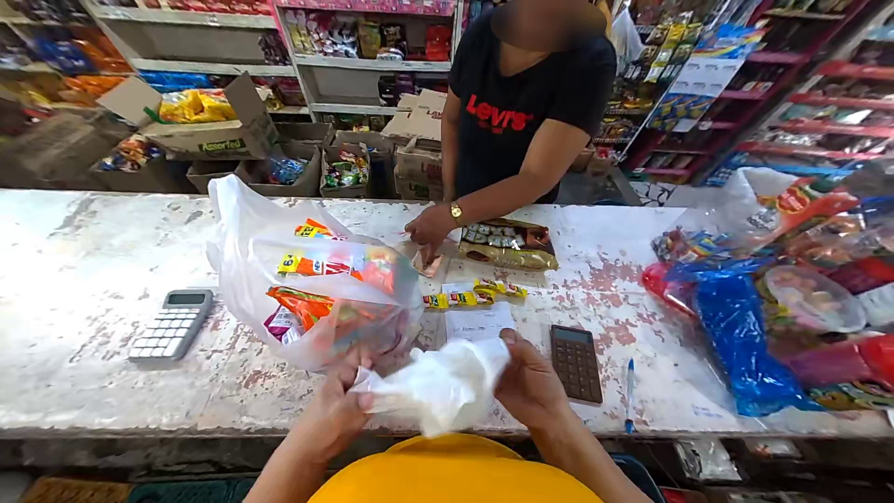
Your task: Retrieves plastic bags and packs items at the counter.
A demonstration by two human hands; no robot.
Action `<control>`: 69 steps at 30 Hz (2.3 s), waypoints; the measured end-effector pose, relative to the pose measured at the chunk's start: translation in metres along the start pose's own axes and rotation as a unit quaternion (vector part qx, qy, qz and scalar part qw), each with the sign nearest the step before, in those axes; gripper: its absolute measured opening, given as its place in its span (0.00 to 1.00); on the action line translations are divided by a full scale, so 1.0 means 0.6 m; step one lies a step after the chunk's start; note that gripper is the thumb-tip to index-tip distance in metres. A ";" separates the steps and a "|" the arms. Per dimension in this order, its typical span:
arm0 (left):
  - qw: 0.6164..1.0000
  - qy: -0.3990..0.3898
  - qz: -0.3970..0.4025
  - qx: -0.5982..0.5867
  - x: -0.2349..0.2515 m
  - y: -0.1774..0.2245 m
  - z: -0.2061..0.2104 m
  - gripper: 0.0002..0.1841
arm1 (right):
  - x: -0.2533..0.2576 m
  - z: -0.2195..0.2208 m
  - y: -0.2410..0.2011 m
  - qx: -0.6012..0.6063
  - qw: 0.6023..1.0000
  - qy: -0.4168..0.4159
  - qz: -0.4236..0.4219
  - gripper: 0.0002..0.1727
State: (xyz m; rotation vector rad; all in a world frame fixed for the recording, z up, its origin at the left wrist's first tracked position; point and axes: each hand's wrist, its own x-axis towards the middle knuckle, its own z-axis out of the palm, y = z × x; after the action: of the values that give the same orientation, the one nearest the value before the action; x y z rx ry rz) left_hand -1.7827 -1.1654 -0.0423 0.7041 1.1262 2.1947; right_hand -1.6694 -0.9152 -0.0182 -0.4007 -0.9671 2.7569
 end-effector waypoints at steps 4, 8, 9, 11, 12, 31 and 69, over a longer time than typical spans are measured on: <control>0.841 0.167 0.021 0.514 -0.043 0.050 -0.036 0.19 | -0.021 -0.025 -0.041 -0.059 0.998 -0.013 -0.014 0.10; 0.670 0.078 0.090 0.733 -0.050 0.054 -0.018 0.32 | -0.006 -0.040 -0.057 -0.338 0.916 -0.213 0.035 0.10; 0.666 0.021 0.139 0.733 -0.043 0.041 -0.011 0.30 | 0.016 -0.035 -0.066 -0.453 0.865 -0.214 0.015 0.16; 0.673 -0.084 0.211 0.704 -0.024 0.007 0.003 0.22 | 0.094 -0.038 -0.077 -0.672 0.728 -0.134 -0.018 0.28; 0.678 -0.123 0.232 0.686 -0.011 -0.007 0.009 0.22 | 0.145 -0.054 -0.073 -0.741 0.666 -0.078 -0.024 0.34; 0.850 -0.008 0.046 0.524 0.014 0.004 -0.026 0.13 | 0.195 -0.110 -0.163 -0.475 0.878 0.001 -0.068 0.22; 0.912 -0.024 0.076 0.403 -0.014 0.035 -0.050 0.11 | 0.152 -0.129 -0.218 -0.669 0.733 0.116 -0.043 0.18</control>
State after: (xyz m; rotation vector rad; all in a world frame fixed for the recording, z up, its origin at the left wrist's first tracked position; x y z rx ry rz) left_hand -1.8020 -1.1978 -0.0414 1.1995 2.0313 1.7531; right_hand -1.7194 -0.7455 -0.0108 -0.7782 -2.5955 1.3453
